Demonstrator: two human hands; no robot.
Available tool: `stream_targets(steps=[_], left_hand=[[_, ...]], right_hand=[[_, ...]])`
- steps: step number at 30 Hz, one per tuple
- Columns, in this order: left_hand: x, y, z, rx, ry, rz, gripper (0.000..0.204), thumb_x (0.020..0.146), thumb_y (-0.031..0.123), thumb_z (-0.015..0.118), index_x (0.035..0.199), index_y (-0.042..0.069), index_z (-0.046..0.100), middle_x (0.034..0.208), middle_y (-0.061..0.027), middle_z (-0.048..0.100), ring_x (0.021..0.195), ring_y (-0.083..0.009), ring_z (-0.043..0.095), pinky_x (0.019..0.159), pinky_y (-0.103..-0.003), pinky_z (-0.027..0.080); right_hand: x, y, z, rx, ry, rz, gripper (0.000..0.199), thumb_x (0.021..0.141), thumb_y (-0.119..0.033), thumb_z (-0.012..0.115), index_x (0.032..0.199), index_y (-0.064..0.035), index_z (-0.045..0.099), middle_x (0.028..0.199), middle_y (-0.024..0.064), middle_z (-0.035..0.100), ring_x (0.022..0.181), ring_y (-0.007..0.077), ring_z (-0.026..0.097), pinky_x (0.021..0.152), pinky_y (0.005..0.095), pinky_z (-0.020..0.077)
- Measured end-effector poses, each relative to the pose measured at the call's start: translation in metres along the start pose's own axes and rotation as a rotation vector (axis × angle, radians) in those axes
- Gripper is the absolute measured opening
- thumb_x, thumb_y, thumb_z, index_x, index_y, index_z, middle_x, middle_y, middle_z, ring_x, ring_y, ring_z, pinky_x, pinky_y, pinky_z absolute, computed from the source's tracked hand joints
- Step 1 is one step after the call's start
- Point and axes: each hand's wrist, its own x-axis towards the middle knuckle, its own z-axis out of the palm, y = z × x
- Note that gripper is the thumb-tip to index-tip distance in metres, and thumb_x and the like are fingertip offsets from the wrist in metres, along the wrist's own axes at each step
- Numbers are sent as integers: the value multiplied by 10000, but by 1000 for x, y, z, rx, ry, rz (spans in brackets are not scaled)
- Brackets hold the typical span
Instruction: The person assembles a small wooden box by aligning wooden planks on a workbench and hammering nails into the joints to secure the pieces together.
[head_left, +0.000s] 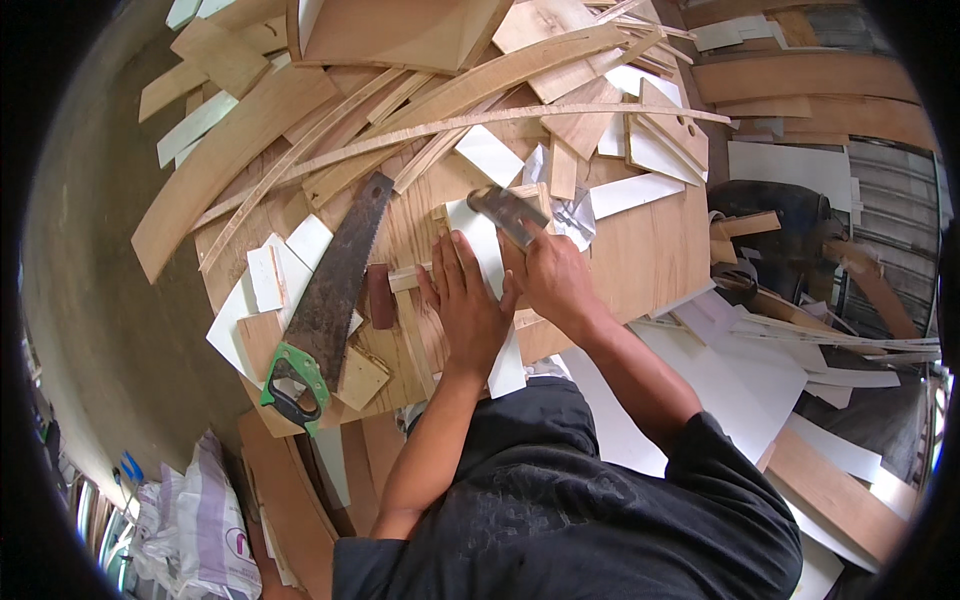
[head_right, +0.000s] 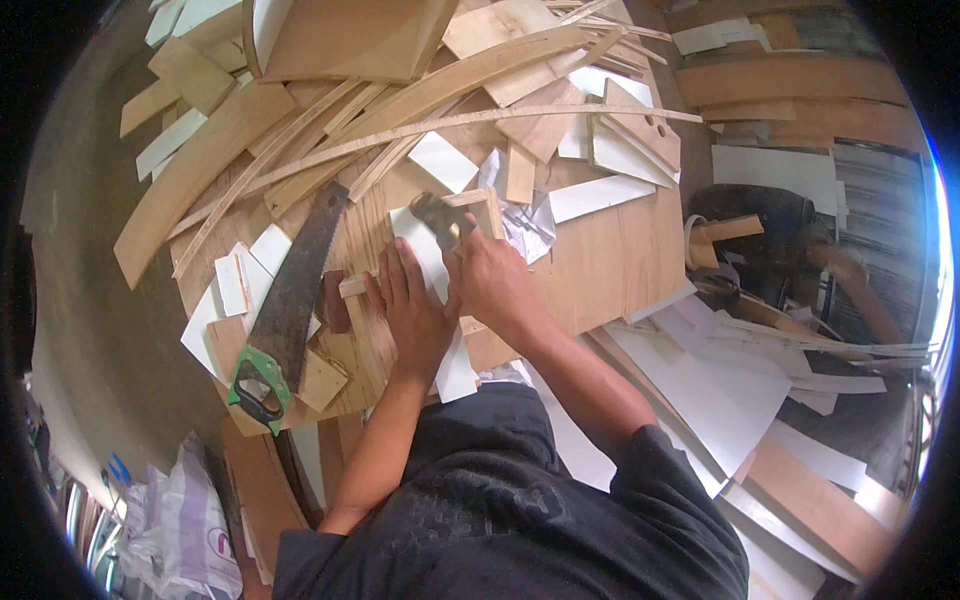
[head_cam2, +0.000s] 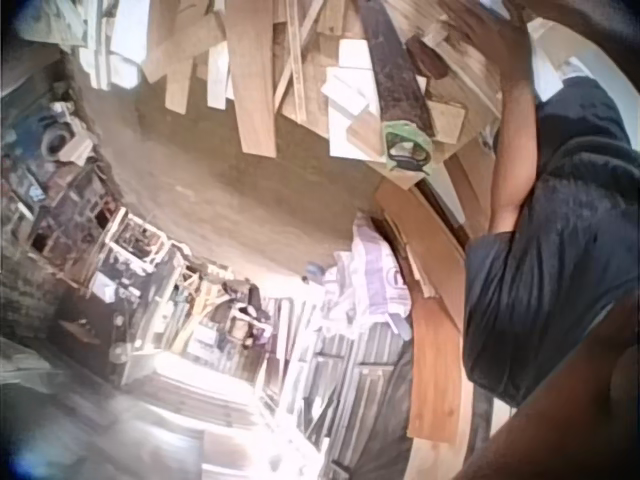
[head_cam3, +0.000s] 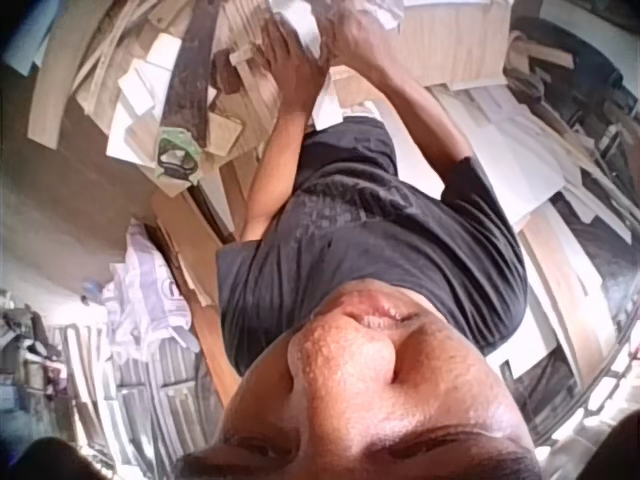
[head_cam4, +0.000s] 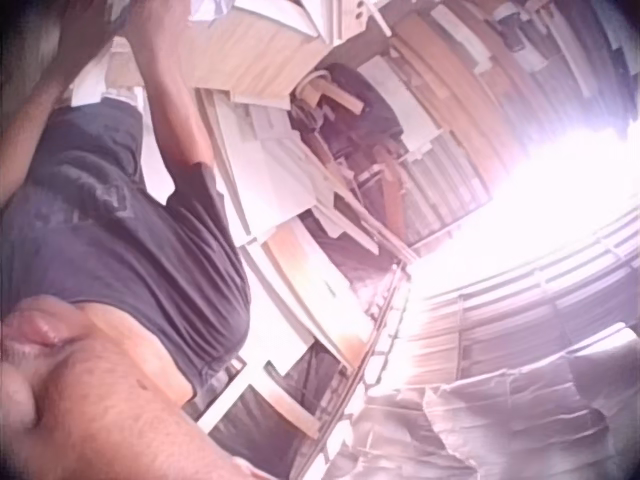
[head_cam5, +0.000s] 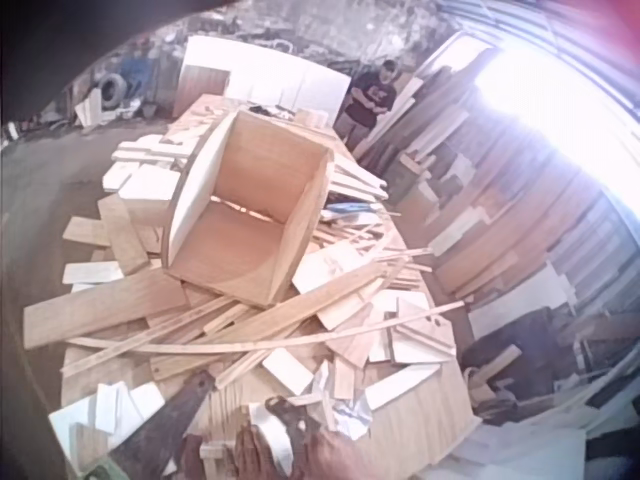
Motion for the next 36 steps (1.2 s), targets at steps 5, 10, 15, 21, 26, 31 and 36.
stream_targets(steps=[5,10,15,21,26,31,36], left_hand=[[2,-1,1,-4,-2,-29,931,998,407,686,1670,-71,256,1676,-325,352,1594,-453,311,1297,-645,120],[1,0,-1,15,26,-2,931,990,396,699,1668,-73,267,1676,-315,363,1592,-442,326,1298,-639,131],[1,-2,-1,58,43,-5,919,992,428,699,1661,-65,306,1660,-304,405,1578,-424,362,1296,-632,144],[0,0,-4,79,79,24,921,1012,495,670,1666,-48,317,1657,-297,427,1562,-423,397,1287,-636,165],[-2,19,-12,98,67,-1,929,1053,576,592,1694,-21,283,1726,-294,312,1621,-415,290,1296,-631,131],[-10,71,-8,11,-18,219,768,1073,405,605,1676,-2,359,1764,-235,280,1637,-396,264,1319,-592,134],[-21,124,30,-224,-64,317,586,961,101,683,1518,-45,574,1587,-262,542,1521,-434,461,1269,-521,358]], right_hand=[[11,-7,-11,68,64,66,345,1035,-235,695,1241,40,660,897,313,720,839,522,700,736,571,548],[-3,0,4,-71,15,20,419,1002,-199,711,1309,57,587,784,285,709,726,519,699,658,570,560],[-8,-4,-7,78,95,108,410,1030,-254,696,1328,7,591,803,287,719,746,532,702,652,574,556],[-58,9,-14,170,134,156,516,1053,-321,691,1453,-13,583,940,301,731,884,499,722,764,538,555],[-97,27,-21,190,98,321,447,1041,-335,709,1328,2,656,828,274,689,772,482,686,688,559,502],[-127,55,-47,138,126,417,375,1020,-312,723,1281,-50,660,847,235,708,794,463,694,711,543,515],[-141,128,-52,71,296,346,340,993,-232,739,1296,-97,664,1085,191,714,953,435,702,799,530,554]])
